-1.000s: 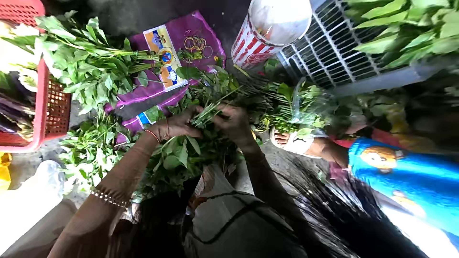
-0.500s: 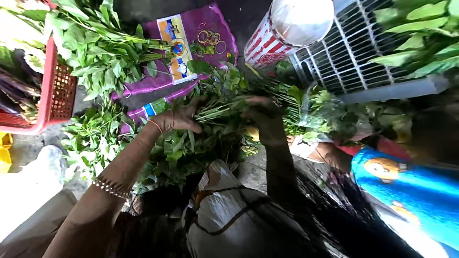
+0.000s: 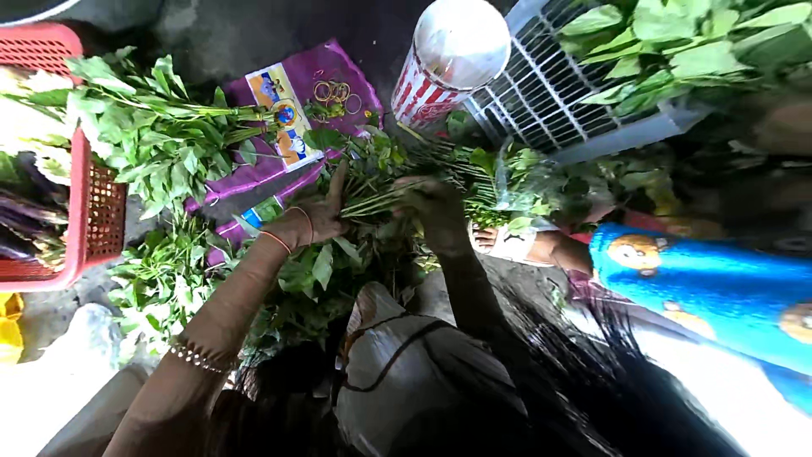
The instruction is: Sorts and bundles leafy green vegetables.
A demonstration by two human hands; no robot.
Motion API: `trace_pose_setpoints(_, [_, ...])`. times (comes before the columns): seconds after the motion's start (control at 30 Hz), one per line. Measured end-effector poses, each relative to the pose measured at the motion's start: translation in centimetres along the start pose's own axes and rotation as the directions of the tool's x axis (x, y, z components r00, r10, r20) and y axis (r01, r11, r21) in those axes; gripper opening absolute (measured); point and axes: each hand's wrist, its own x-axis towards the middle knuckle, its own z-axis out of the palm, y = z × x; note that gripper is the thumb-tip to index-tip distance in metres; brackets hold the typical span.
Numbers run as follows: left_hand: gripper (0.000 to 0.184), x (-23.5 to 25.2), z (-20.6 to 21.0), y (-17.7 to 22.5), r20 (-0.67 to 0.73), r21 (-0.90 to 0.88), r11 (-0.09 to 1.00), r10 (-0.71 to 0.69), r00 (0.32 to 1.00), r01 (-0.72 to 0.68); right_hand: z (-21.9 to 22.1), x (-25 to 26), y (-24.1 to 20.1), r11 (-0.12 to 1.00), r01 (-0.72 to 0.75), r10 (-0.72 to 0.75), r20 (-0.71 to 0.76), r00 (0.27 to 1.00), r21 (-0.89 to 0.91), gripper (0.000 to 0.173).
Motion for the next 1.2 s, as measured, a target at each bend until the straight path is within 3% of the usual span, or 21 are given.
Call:
trace_pose_setpoints(0.1, [0.119, -0.9, -0.8, 1.1, -0.137, 0.345, 0.938, 0.036, 0.990, 0.014, -1.8, -0.3, 0.5, 0.999, -0.030, 0.027, -0.118, 0.993, -0.030, 0.024])
trace_pose_setpoints(0.13, [0.119, -0.9, -0.4, 0.4, -0.223, 0.449, 0.893, 0.144, 0.964, -0.029, -2.1, -0.4, 0.8, 0.996, -0.075, 0.069, -0.111, 0.992, -0.054, 0.025])
trace_pose_setpoints(0.2, [0.110, -0.2, 0.6, -1.6, -0.369, 0.597, 0.794, 0.397, 0.841, -0.113, -2.7, -0.4, 1.2, 0.961, -0.212, 0.204, -0.064, 0.977, -0.177, 0.033])
trace_pose_setpoints(0.27, [0.106, 0.1, 0.9, -2.8, -0.424, 0.637, 0.755, 0.510, 0.749, -0.154, -2.9, -0.4, 1.6, 0.848, -0.240, 0.213, -0.111, 0.971, -0.472, 0.028])
trace_pose_setpoints(0.33, [0.109, -0.5, 0.7, -3.3, -0.423, 0.594, 0.787, 0.482, 0.767, -0.167, -3.7, -0.2, 2.2, 0.711, -0.237, 0.145, -0.192, 0.971, -0.662, 0.026])
trace_pose_setpoints(0.37, [0.104, -0.7, 0.7, -3.6, -0.429, 0.569, 0.804, 0.469, 0.772, -0.172, -4.1, -0.1, 2.3, 0.707, -0.248, 0.138, -0.214, 0.967, -0.662, 0.029])
trace_pose_setpoints(0.43, [0.074, -0.9, 0.8, -4.3, -0.453, 0.545, 0.820, 0.464, 0.761, -0.176, -4.4, -0.5, 2.2, 0.821, -0.275, 0.213, -0.178, 0.961, -0.501, 0.042])
trace_pose_setpoints(0.5, [0.044, -1.0, 1.0, -4.7, -0.436, 0.537, 0.825, 0.447, 0.781, -0.173, -4.2, -0.8, 1.9, 0.931, -0.228, 0.238, 0.000, 0.971, -0.286, 0.051])
trace_pose_setpoints(0.6, [0.043, -1.2, 1.5, -4.3, -0.428, 0.522, 0.828, 0.464, 0.776, -0.207, -1.8, 0.1, 2.6, 0.982, -0.070, 0.113, 0.247, 0.962, -0.176, 0.067])
trace_pose_setpoints(0.7, [0.055, -1.3, 2.2, -3.9, -0.422, 0.509, 0.836, 0.451, 0.787, -0.205, 1.6, 0.3, 3.6, 0.979, -0.182, 0.134, 0.388, 0.912, 0.090, 0.075])
trace_pose_setpoints(0.83, [0.044, -0.8, 3.4, -4.4, -0.416, 0.611, 0.783, 0.442, 0.795, -0.115, 4.1, -0.4, 3.1, 0.944, -0.263, 0.187, 0.334, 0.924, 0.198, 0.043])
trace_pose_setpoints(0.9, [0.034, -0.6, 3.5, -4.9, -0.399, 0.636, 0.768, 0.409, 0.821, -0.073, 4.2, 0.0, 2.6, 0.971, -0.221, 0.186, 0.295, 0.937, 0.089, 0.031])
trace_pose_setpoints(0.97, [0.028, -0.4, 2.7, -5.1, -0.359, 0.630, 0.776, 0.336, 0.871, -0.040, 2.5, 0.1, 3.4, 0.981, -0.086, 0.132, 0.271, 0.954, -0.176, 0.031])
trace_pose_setpoints(1.07, [0.031, -0.8, 0.9, -6.1, -0.259, 0.674, 0.739, 0.239, 0.936, -0.002, -0.8, 1.1, 5.7, 0.793, 0.086, 0.033, 0.183, 0.983, -0.603, 0.037])
trace_pose_setpoints(1.17, [0.023, -2.0, 0.0, -8.1, -0.240, 0.750, 0.656, 0.380, 0.893, -0.078, -3.4, 1.3, 7.3, 0.569, 0.114, -0.037, 0.113, 0.993, -0.814, 0.031])
trace_pose_setpoints(1.2, [0.019, -2.5, -0.1, -8.5, -0.240, 0.760, 0.640, 0.441, 0.865, -0.116, -3.4, 0.8, 6.7, 0.541, 0.126, -0.059, 0.112, 0.992, -0.832, 0.043])
